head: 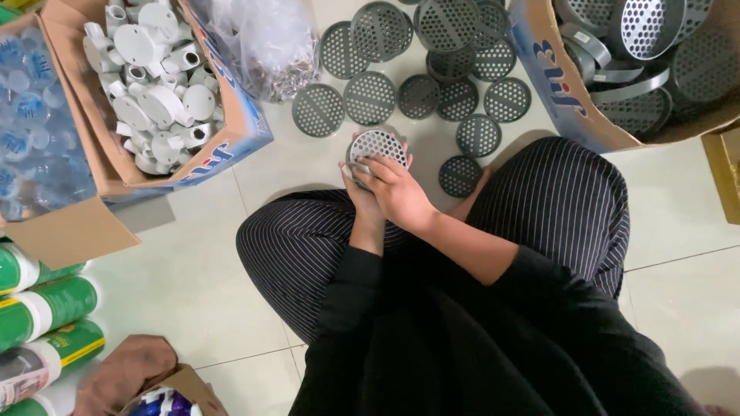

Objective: The person sits on the floor and wipes multiple round, perforated metal parts with a cloth. They handle the parts one at a time, wiping the surfaces and edges, then placing them back on the floor among other similar parts.

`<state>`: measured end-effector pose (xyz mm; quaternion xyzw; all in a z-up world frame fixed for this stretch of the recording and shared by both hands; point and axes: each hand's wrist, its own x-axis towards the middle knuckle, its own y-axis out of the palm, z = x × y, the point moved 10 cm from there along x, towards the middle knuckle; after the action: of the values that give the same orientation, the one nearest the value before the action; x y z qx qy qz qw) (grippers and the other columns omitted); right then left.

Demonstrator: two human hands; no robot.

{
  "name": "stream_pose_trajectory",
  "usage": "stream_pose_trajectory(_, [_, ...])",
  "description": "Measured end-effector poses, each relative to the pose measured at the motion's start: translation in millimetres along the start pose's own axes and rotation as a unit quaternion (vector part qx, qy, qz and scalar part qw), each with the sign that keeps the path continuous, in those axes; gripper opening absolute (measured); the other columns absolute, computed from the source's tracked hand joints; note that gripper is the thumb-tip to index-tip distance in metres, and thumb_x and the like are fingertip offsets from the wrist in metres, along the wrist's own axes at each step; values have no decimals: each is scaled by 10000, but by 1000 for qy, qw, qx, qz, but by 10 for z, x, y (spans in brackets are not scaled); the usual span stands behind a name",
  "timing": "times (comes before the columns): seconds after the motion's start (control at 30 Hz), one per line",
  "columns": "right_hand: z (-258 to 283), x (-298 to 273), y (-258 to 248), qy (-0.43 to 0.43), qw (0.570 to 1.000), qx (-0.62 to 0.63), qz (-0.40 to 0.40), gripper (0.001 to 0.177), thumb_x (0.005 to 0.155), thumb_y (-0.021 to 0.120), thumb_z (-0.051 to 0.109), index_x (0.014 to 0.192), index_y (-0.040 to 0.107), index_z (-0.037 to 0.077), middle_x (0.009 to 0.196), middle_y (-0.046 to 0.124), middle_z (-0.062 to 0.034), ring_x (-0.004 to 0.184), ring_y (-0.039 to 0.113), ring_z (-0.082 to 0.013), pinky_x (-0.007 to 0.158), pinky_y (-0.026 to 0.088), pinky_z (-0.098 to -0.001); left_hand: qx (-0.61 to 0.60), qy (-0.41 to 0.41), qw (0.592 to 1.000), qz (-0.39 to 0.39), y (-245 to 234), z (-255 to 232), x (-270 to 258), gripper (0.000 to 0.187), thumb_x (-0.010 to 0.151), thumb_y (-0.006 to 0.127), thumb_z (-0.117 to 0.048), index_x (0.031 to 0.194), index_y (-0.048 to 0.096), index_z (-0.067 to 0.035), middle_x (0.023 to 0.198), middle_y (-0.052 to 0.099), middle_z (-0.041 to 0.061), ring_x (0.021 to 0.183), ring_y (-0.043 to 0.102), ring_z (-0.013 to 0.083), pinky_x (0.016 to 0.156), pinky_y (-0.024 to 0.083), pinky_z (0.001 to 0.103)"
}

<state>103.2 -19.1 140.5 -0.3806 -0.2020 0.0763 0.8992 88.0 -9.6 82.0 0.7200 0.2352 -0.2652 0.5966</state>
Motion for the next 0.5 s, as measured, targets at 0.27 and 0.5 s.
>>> stream_pose_trajectory(0.27, [-441,-8,-104,-3,995,-93,-42,303,825,441,273,1110,529,215,1134,405,-85,1043,397,-290,822,271,-404,-12,-5,999,36,-212,-52,333,694,705,493,-654,1218,445,-189,1306,376,84,1154,395,283,979,319,444])
stream_pose_trajectory(0.5, [-294,0,-96,-108,991,-64,-36,306,819,529,186,1118,554,126,975,455,-124,958,467,-323,846,353,-401,30,-2,995,96,-432,-38,534,702,766,436,-653,1271,424,-165,1323,372,94,1172,399,294,990,330,430])
